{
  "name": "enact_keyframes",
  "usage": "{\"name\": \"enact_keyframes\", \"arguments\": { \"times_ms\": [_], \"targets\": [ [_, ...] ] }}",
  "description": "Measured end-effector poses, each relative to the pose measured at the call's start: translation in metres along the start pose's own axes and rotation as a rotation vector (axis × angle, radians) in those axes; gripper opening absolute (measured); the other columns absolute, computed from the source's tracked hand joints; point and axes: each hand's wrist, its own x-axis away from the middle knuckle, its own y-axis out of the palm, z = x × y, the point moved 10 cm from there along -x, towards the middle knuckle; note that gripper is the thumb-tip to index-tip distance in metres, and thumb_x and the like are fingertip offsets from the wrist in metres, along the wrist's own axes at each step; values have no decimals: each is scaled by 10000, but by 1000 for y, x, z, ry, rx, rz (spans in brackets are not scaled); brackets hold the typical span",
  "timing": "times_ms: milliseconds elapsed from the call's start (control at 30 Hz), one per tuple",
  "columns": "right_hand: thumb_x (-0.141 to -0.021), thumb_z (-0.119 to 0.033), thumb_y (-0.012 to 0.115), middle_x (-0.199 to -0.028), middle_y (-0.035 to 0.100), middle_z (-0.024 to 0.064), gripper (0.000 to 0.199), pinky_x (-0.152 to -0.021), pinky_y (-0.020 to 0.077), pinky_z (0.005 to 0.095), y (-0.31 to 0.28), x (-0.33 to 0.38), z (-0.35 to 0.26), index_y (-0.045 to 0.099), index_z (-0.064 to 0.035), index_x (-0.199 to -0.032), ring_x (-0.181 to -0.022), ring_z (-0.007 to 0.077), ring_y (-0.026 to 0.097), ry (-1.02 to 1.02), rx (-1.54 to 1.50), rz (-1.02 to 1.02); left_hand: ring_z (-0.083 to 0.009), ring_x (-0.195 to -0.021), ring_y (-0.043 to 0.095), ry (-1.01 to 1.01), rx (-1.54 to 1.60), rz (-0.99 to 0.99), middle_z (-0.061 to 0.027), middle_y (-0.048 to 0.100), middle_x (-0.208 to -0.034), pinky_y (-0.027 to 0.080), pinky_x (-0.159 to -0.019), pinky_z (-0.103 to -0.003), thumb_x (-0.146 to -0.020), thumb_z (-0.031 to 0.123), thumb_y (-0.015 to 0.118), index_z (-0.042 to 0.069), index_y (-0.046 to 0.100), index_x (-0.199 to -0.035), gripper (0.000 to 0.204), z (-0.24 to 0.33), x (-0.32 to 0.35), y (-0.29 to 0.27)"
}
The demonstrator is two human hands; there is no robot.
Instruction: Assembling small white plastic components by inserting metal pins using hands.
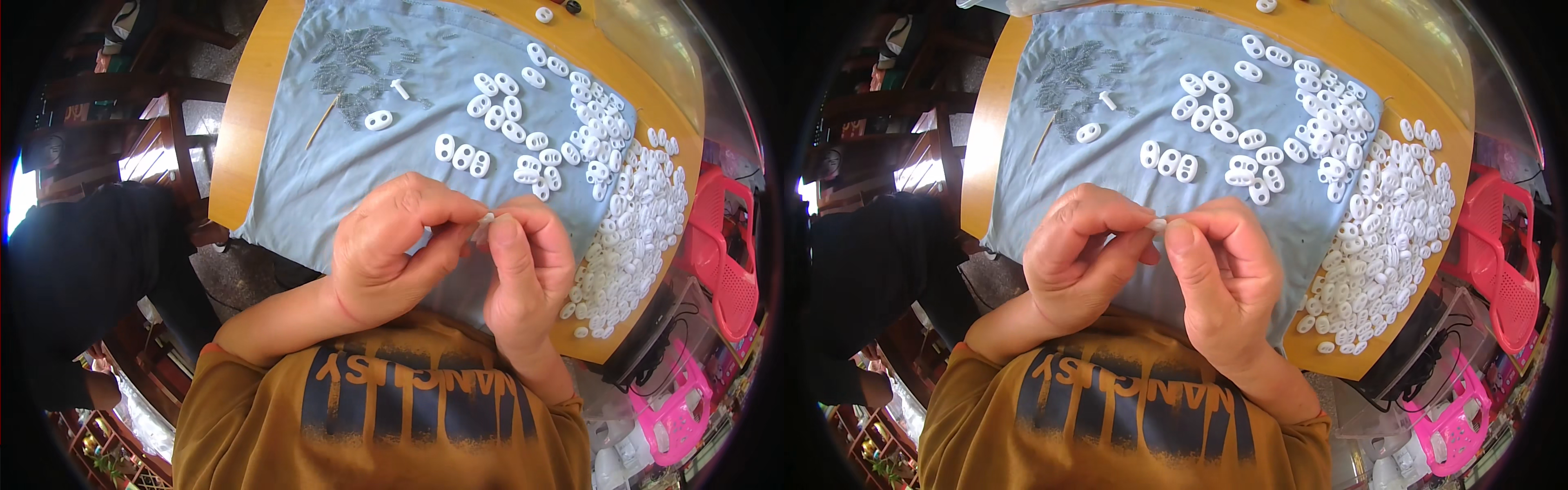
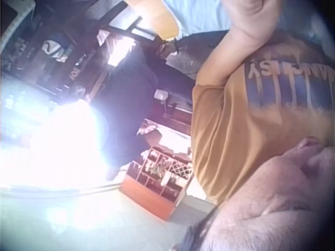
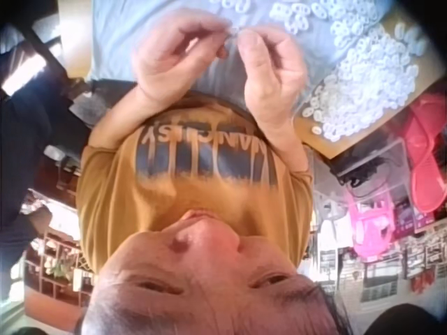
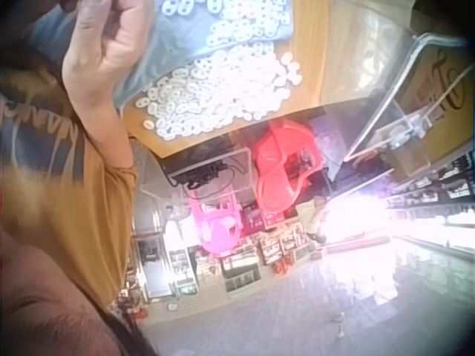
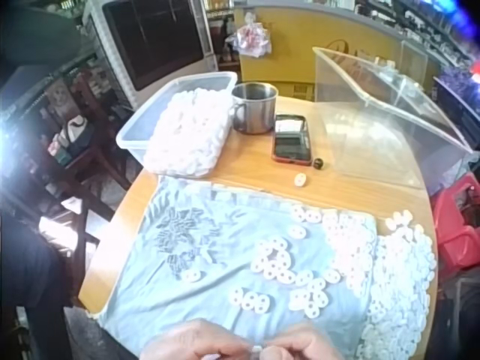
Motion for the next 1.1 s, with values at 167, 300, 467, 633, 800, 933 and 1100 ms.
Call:
{"name": "enact_keyframes", "arguments": {
  "times_ms": [167, 300, 467, 633, 800, 933, 1100],
  "targets": [
    [-902, -56, 560, -804, 508, -2, 61, -588, 341, 176, 2, -1, -3, 568, 4, -897, -662, 31, 416, -8, 7, -12, -138, -663, 606, 116, -99, -11, -104, 578, -879, 501, -548, -231, -776, -149, 581, -34, 582, -941, 201, 8, -1, 1],
    [-898, -47, 560, -826, 504, -6, 69, -593, 344, 178, 3, -2, -5, 567, 10, -937, -673, 30, 419, -8, 47, -32, -131, -662, 602, -39, 45, 16, -99, 575, -882, 492, -565, -223, -791, -133, 580, -37, 579, -946, 183, -4, 0, -2],
    [-891, -27, 556, -861, 504, -9, 103, -602, 353, 176, 3, -1, -7, 553, 17, -984, -688, 29, 432, 22, -42, 19, -119, -671, 598, -147, 129, 16, -90, 569, -897, 486, -594, -212, -813, -113, 570, -40, 578, -959, 164, -11, 2, 0],
    [-885, -11, 560, -869, 511, -4, 99, -606, 364, 174, 2, -1, -7, 553, 20, -979, -691, 28, 445, -6, -29, 19, -106, -677, 593, -280, 237, 38, -74, 561, -905, 474, -610, -198, -825, -97, 564, -44, 587, -1013, 196, -22, 5, 0],
    [-890, -59, 590, -815, 539, -5, 94, -598, 375, 176, 1, 0, -4, 568, 17, -941, -678, 29, 449, -2, 76, 31, -110, -670, 593, -229, 173, 30, -76, 563, -903, 474, -594, -204, -819, -104, 562, -43, 597, -996, 190, -19, 4, 0],
    [-892, -70, 593, -788, 561, -13, 92, -596, 373, 171, -1, 2, 6, 578, 10, -936, -671, 27, 451, 127, 48, 42, -121, -655, 594, -72, -13, -13, -92, 574, -879, 476, -574, -214, -802, -120, 565, -35, 599, -971, 192, -10, 2, -2],
    [-894, -107, 602, -800, 576, -14, 129, -615, 379, 162, 4, 2, 8, 585, 9, -951, -684, 22, 459, 126, -18, -8, -144, -658, 597, 24, -43, -25, -103, 589, -866, 480, -574, -237, -784, -119, 582, -28, 596, -953, 192, -4, 3, -4]
  ]
}}
